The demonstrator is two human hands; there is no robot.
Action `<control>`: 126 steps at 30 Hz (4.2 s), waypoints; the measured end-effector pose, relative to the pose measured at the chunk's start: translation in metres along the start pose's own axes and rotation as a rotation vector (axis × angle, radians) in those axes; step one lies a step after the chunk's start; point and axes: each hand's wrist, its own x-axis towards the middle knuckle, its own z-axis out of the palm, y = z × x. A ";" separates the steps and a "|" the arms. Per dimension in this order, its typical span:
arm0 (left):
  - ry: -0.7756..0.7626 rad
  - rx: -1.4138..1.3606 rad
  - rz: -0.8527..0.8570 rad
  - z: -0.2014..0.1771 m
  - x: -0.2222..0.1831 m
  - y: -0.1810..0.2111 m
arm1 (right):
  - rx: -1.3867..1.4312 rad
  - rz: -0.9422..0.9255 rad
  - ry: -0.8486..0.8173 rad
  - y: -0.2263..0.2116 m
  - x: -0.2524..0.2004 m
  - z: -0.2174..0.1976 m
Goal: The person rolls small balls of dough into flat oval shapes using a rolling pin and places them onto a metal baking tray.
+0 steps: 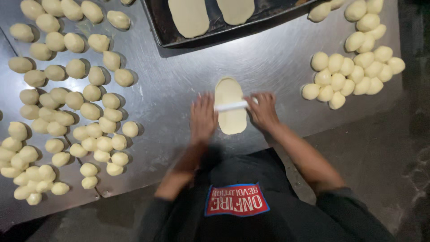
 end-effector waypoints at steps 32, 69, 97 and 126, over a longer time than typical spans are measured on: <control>-0.717 -0.846 0.047 -0.148 0.139 0.105 | 0.933 0.078 -1.230 0.021 0.156 -0.170; -0.316 0.143 0.508 0.074 0.475 0.069 | 0.237 0.133 0.087 0.191 0.233 -0.166; 0.148 -0.305 -0.297 -0.130 -0.055 0.001 | 0.105 -0.089 -0.093 -0.023 0.029 -0.040; 0.155 -0.466 -0.067 -0.097 -0.083 0.048 | -0.236 0.089 -0.379 -0.089 0.023 0.052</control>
